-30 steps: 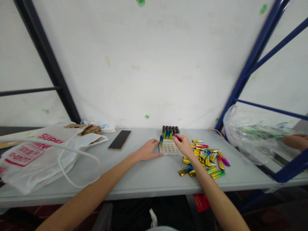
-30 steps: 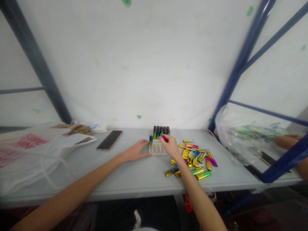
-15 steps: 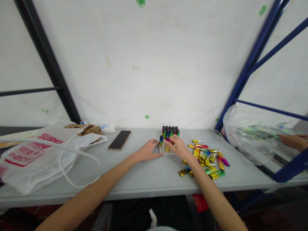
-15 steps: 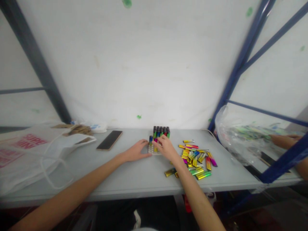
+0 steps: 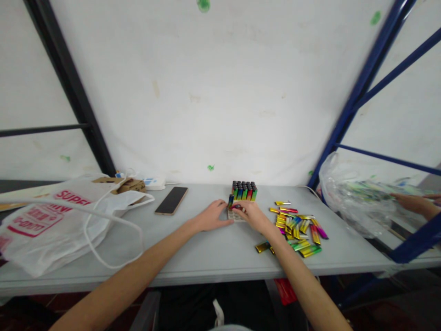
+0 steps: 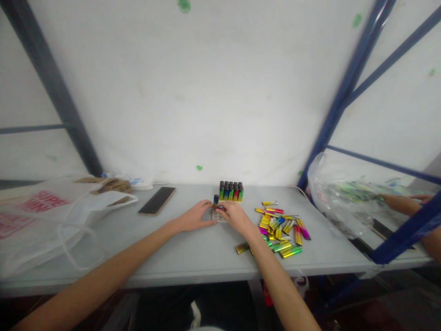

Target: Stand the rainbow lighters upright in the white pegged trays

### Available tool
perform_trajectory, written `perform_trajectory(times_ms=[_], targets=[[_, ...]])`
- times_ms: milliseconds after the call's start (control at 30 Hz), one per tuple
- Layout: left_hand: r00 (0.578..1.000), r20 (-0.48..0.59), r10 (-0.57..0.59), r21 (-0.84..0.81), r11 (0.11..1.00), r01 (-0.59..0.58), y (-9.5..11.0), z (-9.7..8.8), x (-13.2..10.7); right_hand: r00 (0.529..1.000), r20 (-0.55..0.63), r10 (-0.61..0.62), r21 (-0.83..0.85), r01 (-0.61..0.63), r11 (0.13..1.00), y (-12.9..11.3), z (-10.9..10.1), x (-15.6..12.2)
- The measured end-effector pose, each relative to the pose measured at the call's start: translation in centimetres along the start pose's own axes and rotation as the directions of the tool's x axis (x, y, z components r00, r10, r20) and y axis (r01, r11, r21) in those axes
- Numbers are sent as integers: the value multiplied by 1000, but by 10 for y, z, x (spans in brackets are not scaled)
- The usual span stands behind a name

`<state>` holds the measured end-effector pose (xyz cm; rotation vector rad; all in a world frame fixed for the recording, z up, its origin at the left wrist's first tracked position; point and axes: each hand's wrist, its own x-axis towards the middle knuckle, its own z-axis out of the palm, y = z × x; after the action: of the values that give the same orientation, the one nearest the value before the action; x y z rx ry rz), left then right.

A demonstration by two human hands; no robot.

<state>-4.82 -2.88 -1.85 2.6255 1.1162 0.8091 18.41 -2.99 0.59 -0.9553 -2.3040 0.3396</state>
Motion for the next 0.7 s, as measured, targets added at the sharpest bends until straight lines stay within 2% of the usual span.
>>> perform_trajectory(times_ms=[267,500,700], targets=[[1000,14,7,-12,1000,-7,2,-1,1,998,50,-27,-80,31,996,8,8,4],[1000,21,-1,31,1000,0,3,-2,0,992,-17,122,-376,-120,919,15,17,14],[1000,29,-3,28,1000,2,3,-2,-1,992,-51,116,-415,-127,901,20,21,23]])
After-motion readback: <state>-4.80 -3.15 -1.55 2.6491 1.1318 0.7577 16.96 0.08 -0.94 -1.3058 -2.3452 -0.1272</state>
